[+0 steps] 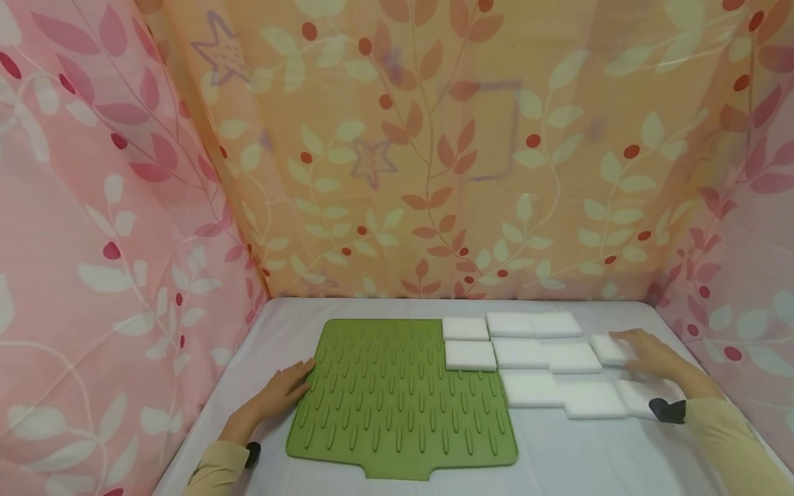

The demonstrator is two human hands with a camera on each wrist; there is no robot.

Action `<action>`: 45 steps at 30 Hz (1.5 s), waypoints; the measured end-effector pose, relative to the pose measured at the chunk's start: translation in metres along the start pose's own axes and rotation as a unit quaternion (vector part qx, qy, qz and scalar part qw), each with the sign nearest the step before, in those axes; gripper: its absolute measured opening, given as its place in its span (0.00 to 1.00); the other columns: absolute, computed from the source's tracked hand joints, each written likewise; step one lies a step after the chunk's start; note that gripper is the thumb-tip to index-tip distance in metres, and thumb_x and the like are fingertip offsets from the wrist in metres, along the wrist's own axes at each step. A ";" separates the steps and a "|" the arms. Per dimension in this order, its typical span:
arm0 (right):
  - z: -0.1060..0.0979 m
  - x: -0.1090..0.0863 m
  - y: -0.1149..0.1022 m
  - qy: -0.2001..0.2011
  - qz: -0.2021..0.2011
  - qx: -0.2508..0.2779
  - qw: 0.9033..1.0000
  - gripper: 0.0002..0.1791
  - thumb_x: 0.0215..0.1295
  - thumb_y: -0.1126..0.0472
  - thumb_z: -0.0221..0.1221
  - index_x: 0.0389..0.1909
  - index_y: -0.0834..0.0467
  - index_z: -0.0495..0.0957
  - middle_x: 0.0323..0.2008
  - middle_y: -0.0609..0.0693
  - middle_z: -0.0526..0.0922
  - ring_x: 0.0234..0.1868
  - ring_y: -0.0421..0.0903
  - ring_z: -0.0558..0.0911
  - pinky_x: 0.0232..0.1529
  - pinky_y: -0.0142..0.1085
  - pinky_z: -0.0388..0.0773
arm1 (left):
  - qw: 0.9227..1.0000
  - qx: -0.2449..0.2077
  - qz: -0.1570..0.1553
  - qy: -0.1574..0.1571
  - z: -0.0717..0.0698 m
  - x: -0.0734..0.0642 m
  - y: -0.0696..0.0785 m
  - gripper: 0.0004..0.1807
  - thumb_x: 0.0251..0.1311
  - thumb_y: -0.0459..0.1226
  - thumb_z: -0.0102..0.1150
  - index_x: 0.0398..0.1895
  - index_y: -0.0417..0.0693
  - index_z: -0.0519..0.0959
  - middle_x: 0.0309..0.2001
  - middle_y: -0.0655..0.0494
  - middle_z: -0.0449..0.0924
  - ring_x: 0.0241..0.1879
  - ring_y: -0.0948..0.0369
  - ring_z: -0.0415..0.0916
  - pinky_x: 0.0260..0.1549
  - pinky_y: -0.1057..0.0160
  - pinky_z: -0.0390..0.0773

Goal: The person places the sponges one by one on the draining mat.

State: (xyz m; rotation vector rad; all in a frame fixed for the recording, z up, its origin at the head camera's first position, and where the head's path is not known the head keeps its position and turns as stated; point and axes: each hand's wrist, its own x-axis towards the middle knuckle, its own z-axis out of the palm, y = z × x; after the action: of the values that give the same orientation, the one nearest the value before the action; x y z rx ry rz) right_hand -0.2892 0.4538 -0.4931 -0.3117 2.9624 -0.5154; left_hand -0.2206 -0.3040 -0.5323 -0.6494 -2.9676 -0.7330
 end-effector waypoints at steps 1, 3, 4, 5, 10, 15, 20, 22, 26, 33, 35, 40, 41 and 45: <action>-0.002 -0.001 0.000 0.003 -0.004 0.000 1.000 0.38 0.48 0.61 0.67 0.61 0.69 0.65 0.53 0.74 0.65 0.52 0.71 0.66 0.49 0.67 0.63 | 1.000 0.004 0.003 0.003 0.000 0.000 0.000 0.28 0.66 0.37 0.49 0.67 0.37 0.59 0.66 0.38 0.61 0.65 0.39 0.56 0.56 0.29 0.49; -0.004 -0.002 -0.002 0.011 -0.011 0.003 1.000 0.38 0.49 0.61 0.67 0.61 0.69 0.65 0.52 0.74 0.66 0.51 0.71 0.66 0.49 0.66 0.64 | 1.000 0.004 0.004 0.006 0.000 0.000 -0.001 0.28 0.66 0.37 0.49 0.67 0.37 0.59 0.66 0.38 0.61 0.65 0.39 0.56 0.56 0.29 0.49; -0.005 -0.003 -0.003 0.015 -0.015 0.005 1.000 0.38 0.49 0.60 0.67 0.61 0.69 0.65 0.52 0.74 0.66 0.51 0.70 0.67 0.49 0.66 0.64 | 1.000 0.003 0.003 0.007 -0.001 0.000 0.000 0.28 0.66 0.37 0.50 0.67 0.37 0.59 0.65 0.38 0.61 0.65 0.39 0.56 0.56 0.29 0.49; -0.006 -0.004 -0.004 0.017 -0.017 0.007 1.000 0.38 0.49 0.60 0.67 0.61 0.69 0.65 0.52 0.73 0.66 0.51 0.70 0.67 0.49 0.66 0.64 | 1.000 0.005 0.006 0.008 -0.001 0.000 -0.001 0.28 0.66 0.37 0.50 0.67 0.36 0.59 0.65 0.37 0.61 0.65 0.38 0.57 0.56 0.29 0.50; -0.011 -0.007 -0.007 0.025 -0.024 0.019 0.999 0.39 0.50 0.57 0.67 0.62 0.69 0.64 0.52 0.72 0.65 0.51 0.69 0.66 0.49 0.67 0.64 | 1.000 0.005 0.002 0.003 -0.001 0.001 0.000 0.28 0.66 0.37 0.49 0.67 0.36 0.59 0.66 0.38 0.61 0.65 0.39 0.56 0.56 0.29 0.49; -0.014 -0.009 -0.011 0.032 -0.020 0.025 0.999 0.40 0.51 0.55 0.66 0.63 0.68 0.63 0.53 0.72 0.63 0.52 0.70 0.64 0.50 0.68 0.62 | 1.000 0.007 0.004 -0.001 0.000 0.001 0.000 0.28 0.66 0.37 0.49 0.67 0.35 0.59 0.66 0.37 0.61 0.65 0.38 0.57 0.56 0.28 0.49; -0.016 -0.010 -0.019 0.032 -0.009 0.043 0.999 0.42 0.52 0.51 0.66 0.65 0.66 0.61 0.55 0.73 0.61 0.55 0.70 0.61 0.51 0.69 0.59 | 1.000 0.008 0.012 0.005 -0.001 0.000 0.001 0.28 0.66 0.36 0.49 0.67 0.35 0.60 0.65 0.37 0.62 0.64 0.38 0.58 0.55 0.28 0.50; -0.016 -0.011 -0.023 0.035 -0.010 0.047 0.998 0.43 0.52 0.50 0.66 0.65 0.66 0.61 0.56 0.73 0.61 0.55 0.70 0.61 0.50 0.70 0.58 | 1.000 0.009 0.014 0.007 -0.001 0.000 0.002 0.28 0.65 0.36 0.50 0.66 0.34 0.60 0.65 0.37 0.62 0.64 0.38 0.58 0.55 0.27 0.50; -0.016 -0.012 -0.027 0.078 -0.054 0.031 0.995 0.39 0.51 0.52 0.67 0.62 0.67 0.65 0.53 0.71 0.66 0.52 0.68 0.65 0.48 0.68 0.62 | 1.000 0.010 0.019 0.014 -0.001 -0.001 0.003 0.28 0.65 0.35 0.50 0.66 0.33 0.61 0.64 0.36 0.63 0.63 0.37 0.59 0.53 0.27 0.51; -0.016 -0.008 -0.033 0.121 -0.099 0.011 0.988 0.36 0.50 0.55 0.68 0.58 0.68 0.69 0.50 0.70 0.69 0.50 0.67 0.68 0.47 0.67 0.63 | 1.000 0.012 0.019 0.011 -0.002 -0.002 0.003 0.28 0.65 0.35 0.50 0.66 0.33 0.60 0.64 0.36 0.62 0.63 0.37 0.58 0.54 0.27 0.51; -0.015 -0.007 -0.036 0.121 -0.095 0.015 0.988 0.36 0.51 0.54 0.68 0.58 0.68 0.69 0.50 0.70 0.69 0.50 0.67 0.68 0.48 0.67 0.63 | 1.000 0.008 0.012 0.006 -0.002 -0.002 0.003 0.28 0.65 0.35 0.49 0.66 0.34 0.60 0.65 0.36 0.62 0.64 0.37 0.58 0.55 0.27 0.50; -0.015 -0.007 -0.044 0.121 -0.092 0.026 0.988 0.36 0.51 0.53 0.68 0.58 0.67 0.69 0.51 0.69 0.69 0.51 0.67 0.68 0.49 0.67 0.62 | 1.000 -0.001 0.009 0.001 -0.001 -0.001 0.002 0.28 0.66 0.36 0.49 0.67 0.34 0.60 0.65 0.36 0.61 0.64 0.38 0.57 0.56 0.28 0.49; -0.015 -0.007 -0.046 0.124 -0.095 0.026 0.987 0.36 0.51 0.53 0.68 0.58 0.66 0.70 0.51 0.69 0.69 0.51 0.67 0.68 0.49 0.67 0.62 | 1.000 -0.001 0.009 0.001 -0.001 -0.001 0.002 0.28 0.66 0.36 0.49 0.67 0.34 0.60 0.65 0.37 0.61 0.64 0.38 0.57 0.56 0.28 0.49; -0.015 -0.008 -0.054 0.138 -0.104 0.018 0.985 0.35 0.50 0.52 0.68 0.57 0.66 0.71 0.50 0.68 0.71 0.52 0.66 0.68 0.49 0.66 0.63 | 1.000 0.005 0.008 0.002 0.000 -0.001 0.000 0.28 0.66 0.37 0.49 0.67 0.35 0.60 0.65 0.37 0.61 0.64 0.38 0.57 0.56 0.28 0.50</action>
State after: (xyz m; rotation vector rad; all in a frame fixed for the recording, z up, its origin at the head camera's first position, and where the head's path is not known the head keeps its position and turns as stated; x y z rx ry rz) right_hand -0.2734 0.4103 -0.4598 -0.5971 3.1992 -0.6874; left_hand -0.2202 -0.3043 -0.5326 -0.6708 -2.9575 -0.7161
